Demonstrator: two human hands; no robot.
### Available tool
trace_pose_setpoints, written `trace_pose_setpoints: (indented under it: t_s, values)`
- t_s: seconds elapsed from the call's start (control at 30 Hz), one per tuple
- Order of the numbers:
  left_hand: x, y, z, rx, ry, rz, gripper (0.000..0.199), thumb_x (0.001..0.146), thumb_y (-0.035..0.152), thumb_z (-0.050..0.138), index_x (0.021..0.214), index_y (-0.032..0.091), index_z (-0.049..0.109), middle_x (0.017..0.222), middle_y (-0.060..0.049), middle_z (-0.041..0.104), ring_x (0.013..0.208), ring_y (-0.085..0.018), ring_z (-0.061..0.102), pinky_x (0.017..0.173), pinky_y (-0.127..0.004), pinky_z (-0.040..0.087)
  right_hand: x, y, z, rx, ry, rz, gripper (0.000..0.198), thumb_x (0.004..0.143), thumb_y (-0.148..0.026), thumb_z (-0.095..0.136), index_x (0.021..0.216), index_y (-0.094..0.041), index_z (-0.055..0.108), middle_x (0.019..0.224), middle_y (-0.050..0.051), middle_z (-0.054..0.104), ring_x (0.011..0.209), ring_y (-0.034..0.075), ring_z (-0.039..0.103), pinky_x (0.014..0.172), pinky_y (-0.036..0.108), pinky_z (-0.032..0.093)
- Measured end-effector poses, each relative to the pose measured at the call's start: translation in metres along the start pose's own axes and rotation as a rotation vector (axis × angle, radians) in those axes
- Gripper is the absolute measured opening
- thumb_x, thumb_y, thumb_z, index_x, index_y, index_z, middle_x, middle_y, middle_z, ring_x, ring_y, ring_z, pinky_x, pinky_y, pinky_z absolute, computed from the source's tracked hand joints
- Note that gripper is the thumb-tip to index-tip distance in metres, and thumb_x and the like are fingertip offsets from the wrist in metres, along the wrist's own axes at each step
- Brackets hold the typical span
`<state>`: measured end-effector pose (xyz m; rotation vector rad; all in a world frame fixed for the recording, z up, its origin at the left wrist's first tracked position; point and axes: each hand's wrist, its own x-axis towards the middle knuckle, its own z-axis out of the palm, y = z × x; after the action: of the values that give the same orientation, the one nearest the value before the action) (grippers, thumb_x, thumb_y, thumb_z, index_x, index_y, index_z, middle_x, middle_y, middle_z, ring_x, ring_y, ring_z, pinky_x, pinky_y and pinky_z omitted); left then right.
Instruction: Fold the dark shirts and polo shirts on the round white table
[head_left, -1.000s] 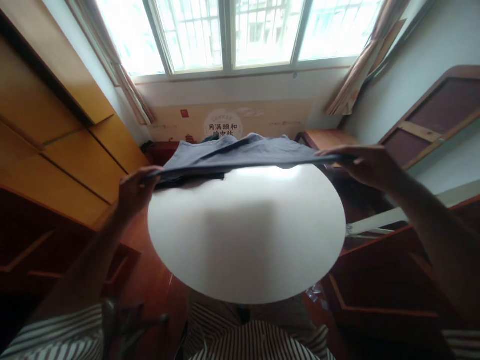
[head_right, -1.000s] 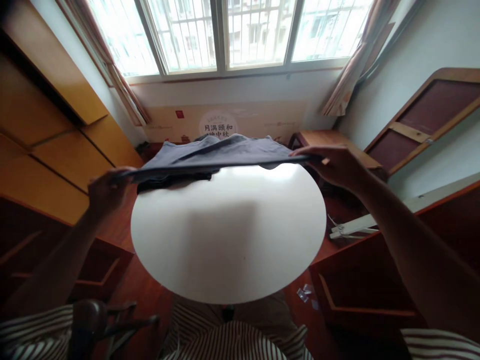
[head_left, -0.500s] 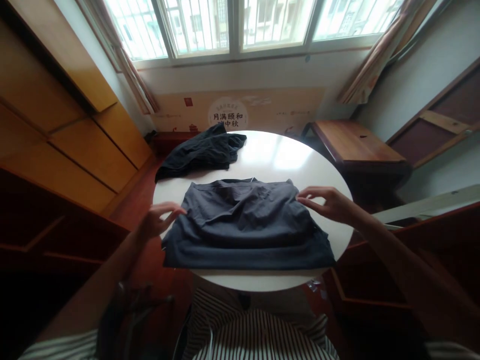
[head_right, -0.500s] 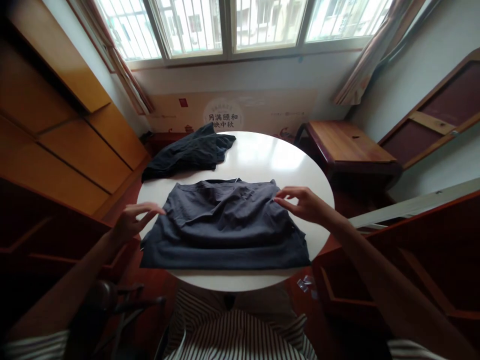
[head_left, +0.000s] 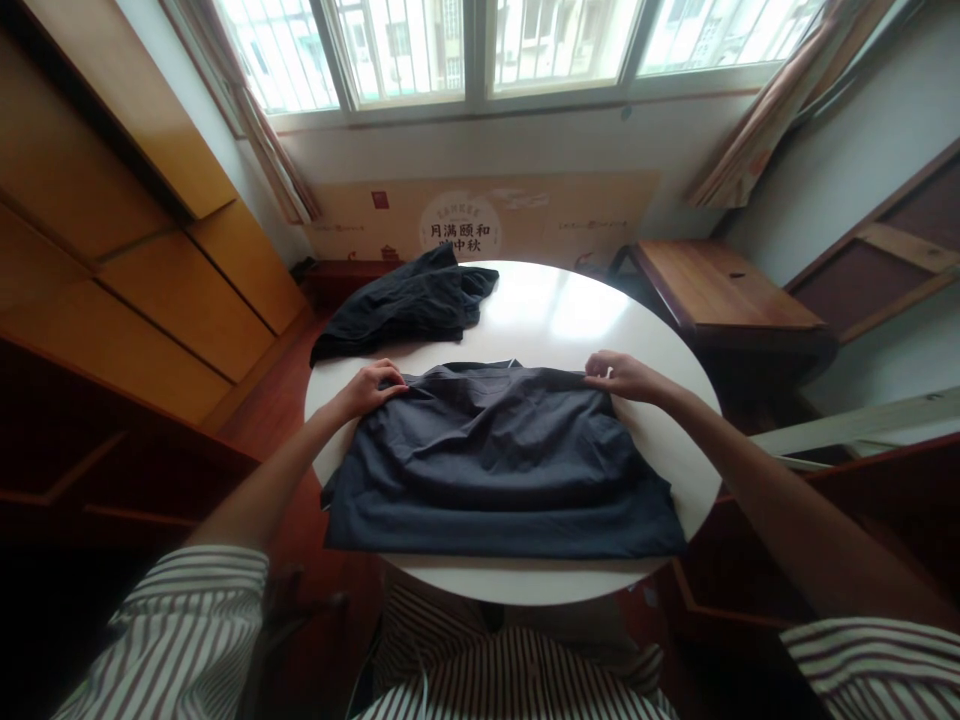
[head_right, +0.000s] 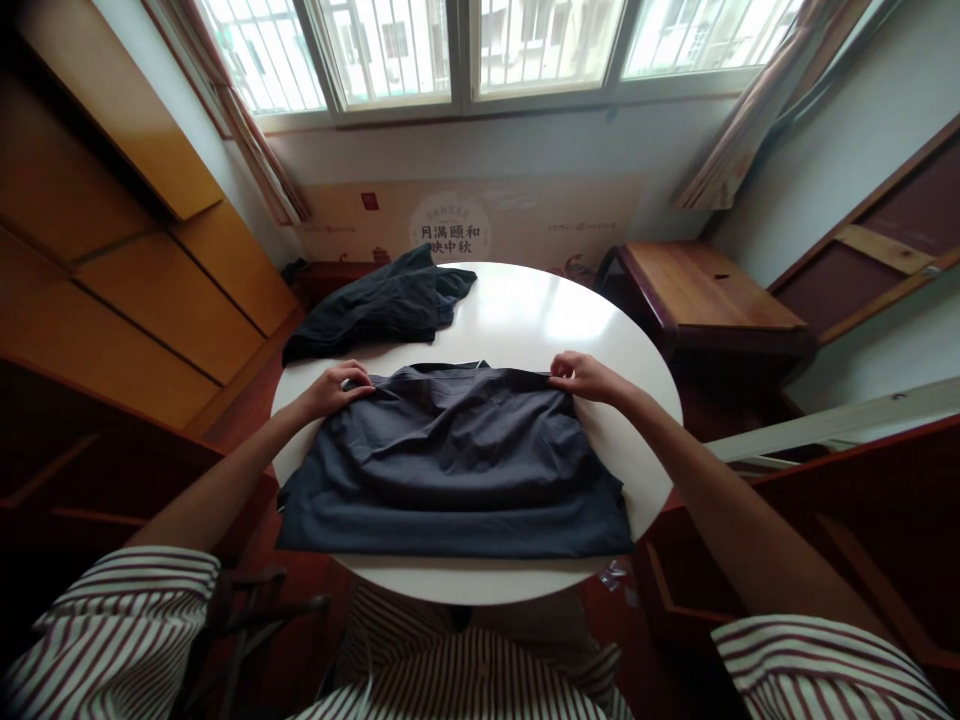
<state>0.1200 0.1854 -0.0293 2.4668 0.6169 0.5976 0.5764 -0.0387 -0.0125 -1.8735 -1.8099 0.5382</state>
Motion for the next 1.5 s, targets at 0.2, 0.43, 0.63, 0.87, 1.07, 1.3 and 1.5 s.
trace_pose_setpoints:
  t_s: [0.2,0.43,0.63,0.87,1.07,1.3,1.5]
  values:
    - [0.0,-0.002,-0.002,-0.075,0.054,-0.105,0.041,0.089,0.059,0.055,0.091,0.019,0.063,0.094,-0.008,0.07,0.09,-0.022,0.065,0.084,-0.033,0.051,-0.001,-0.002,0.001,0.243,0.13,0.013,0.05,0.071,-0.069,0.068,0.076,-0.02,0.061,0.09,0.009,0.064,0.08,0.022,0.061,0.072,0.035,0.052]
    - [0.001,-0.009,-0.02,-0.157,0.002,-0.213,0.051,0.08,0.062,0.067,0.105,0.017,0.067,0.084,-0.005,0.069,0.077,-0.018,0.063,0.069,-0.026,0.048,-0.007,0.001,-0.006,0.428,0.19,0.097,0.055,0.069,-0.069,0.075,0.084,-0.018,0.063,0.081,0.005,0.064,0.078,0.019,0.059,0.074,0.033,0.046]
    - [0.01,-0.015,-0.028,-0.271,-0.162,-0.297,0.051,0.073,0.066,0.07,0.08,0.016,0.07,0.075,-0.004,0.068,0.068,-0.016,0.059,0.063,-0.025,0.046,-0.003,0.002,-0.004,0.273,0.05,0.053,0.063,0.063,-0.078,0.072,0.072,-0.016,0.067,0.087,0.008,0.062,0.073,0.017,0.054,0.066,0.03,0.045]
    - [0.009,-0.013,-0.024,-0.303,0.033,-0.328,0.056,0.07,0.072,0.07,0.08,0.016,0.067,0.072,-0.002,0.066,0.065,-0.014,0.057,0.058,-0.023,0.043,0.003,0.008,-0.003,0.313,0.127,0.179,0.066,0.066,-0.086,0.06,0.068,-0.02,0.061,0.066,0.003,0.059,0.065,0.017,0.052,0.061,0.03,0.044]
    - [0.007,-0.024,-0.018,-0.103,0.093,-0.35,0.056,0.077,0.069,0.062,0.088,0.015,0.072,0.083,-0.007,0.072,0.076,-0.02,0.064,0.07,-0.029,0.051,0.013,0.012,0.0,0.047,0.182,0.216,0.056,0.082,-0.073,0.053,0.078,-0.018,0.067,0.077,0.01,0.067,0.072,0.024,0.061,0.07,0.037,0.051]
    - [0.013,0.082,0.039,0.357,0.076,0.043,0.038,0.098,0.028,0.044,0.127,0.018,0.064,0.134,-0.014,0.06,0.128,-0.029,0.052,0.115,-0.049,0.033,-0.009,-0.126,0.075,-0.331,0.112,-0.243,0.053,0.101,-0.043,0.034,0.144,-0.018,0.052,0.144,0.013,0.055,0.133,0.031,0.049,0.116,0.05,0.032]
    - [-0.011,0.086,0.074,0.394,-0.247,0.011,0.06,0.1,0.051,0.042,0.155,0.03,0.033,0.161,-0.007,0.031,0.149,-0.03,0.028,0.121,-0.055,0.018,-0.033,-0.116,0.114,-0.496,0.052,-0.068,0.07,0.097,-0.063,0.033,0.156,-0.023,0.036,0.161,0.012,0.03,0.147,0.041,0.025,0.116,0.062,0.023]
